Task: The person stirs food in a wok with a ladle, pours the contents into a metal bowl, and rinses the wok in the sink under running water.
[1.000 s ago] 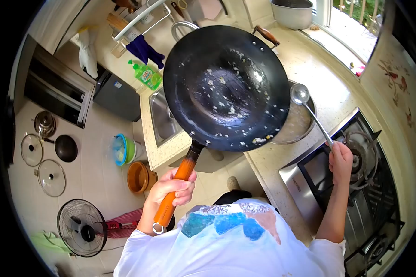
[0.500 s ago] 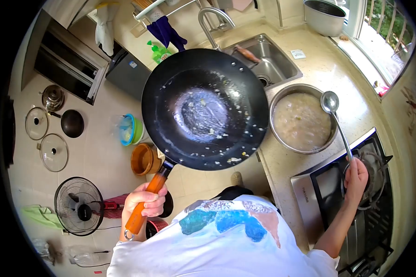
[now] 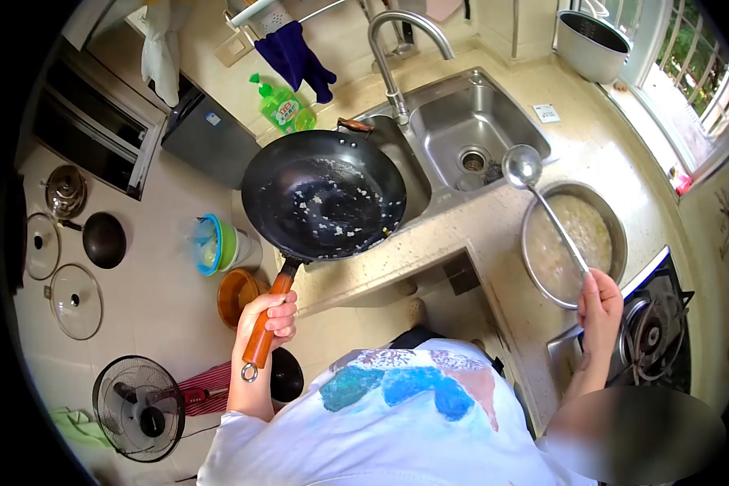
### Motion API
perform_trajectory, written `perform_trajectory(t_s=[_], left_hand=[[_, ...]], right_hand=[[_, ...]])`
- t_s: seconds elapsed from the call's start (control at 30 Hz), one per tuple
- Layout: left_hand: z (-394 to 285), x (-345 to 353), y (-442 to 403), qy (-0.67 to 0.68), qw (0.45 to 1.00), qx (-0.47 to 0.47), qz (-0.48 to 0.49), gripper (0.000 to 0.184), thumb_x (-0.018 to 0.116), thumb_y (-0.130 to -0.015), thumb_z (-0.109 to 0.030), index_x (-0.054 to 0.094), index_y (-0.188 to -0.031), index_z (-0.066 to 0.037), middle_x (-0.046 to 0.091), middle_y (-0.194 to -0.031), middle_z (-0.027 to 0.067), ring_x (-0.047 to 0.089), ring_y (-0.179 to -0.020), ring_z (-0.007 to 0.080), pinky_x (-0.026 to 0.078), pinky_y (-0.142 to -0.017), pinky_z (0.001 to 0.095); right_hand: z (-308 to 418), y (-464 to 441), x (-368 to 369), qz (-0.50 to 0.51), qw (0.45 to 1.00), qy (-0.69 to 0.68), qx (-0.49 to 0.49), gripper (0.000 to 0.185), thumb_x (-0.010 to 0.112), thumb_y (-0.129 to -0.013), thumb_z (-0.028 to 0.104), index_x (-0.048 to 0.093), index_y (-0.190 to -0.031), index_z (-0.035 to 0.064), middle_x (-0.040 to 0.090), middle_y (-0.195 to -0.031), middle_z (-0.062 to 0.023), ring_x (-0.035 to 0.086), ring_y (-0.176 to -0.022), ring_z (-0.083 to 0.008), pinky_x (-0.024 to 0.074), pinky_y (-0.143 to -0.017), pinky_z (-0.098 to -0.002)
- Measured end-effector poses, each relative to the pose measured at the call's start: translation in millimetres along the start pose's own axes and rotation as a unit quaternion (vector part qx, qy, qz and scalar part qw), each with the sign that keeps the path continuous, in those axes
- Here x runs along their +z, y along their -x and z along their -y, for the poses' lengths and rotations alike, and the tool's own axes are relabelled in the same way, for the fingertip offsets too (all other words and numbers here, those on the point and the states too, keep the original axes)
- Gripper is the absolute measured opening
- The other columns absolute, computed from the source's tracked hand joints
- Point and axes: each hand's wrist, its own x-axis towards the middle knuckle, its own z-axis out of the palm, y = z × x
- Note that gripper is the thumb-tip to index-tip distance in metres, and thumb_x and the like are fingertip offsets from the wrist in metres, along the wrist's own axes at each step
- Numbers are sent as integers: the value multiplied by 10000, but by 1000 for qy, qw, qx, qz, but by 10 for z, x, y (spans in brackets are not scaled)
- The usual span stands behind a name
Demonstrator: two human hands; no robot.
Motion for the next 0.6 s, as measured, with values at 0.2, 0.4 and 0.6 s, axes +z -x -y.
perform_trajectory(t_s=[0.2, 0.4, 0.6], left_hand=[[-564, -300, -353, 35, 995, -88, -6, 120, 521, -796, -140, 439, -823, -57, 395, -568, -55, 359, -416, 55, 294, -425, 202], [-821, -640, -902, 36, 984, -172, 26, 152, 527, -801, -182, 412, -735, -106, 394, -574, -69, 369, -451, 41, 319, -444, 185], [-682, -961, -1127, 70, 977, -196, 48, 104, 499, -816, -161, 439, -823, -76, 385, -564, -67, 353, -424, 44, 302, -426, 187]], right_hand=[[126, -183, 1115, 91, 995, 19, 24, 202, 483, -877, 193, 575, -911, 16, 364, -478, 68, 260, -360, -9, 180, -313, -172], [-76, -247, 2015, 167, 980, -4, 112, 216, 459, -881, 160, 509, -1041, 24, 372, -516, 48, 290, -389, -28, 221, -335, -168], [-380, -449, 2492, 177, 970, 43, 161, 250, 396, -858, 97, 500, -1072, 18, 400, -554, 27, 337, -412, -44, 277, -357, -177]])
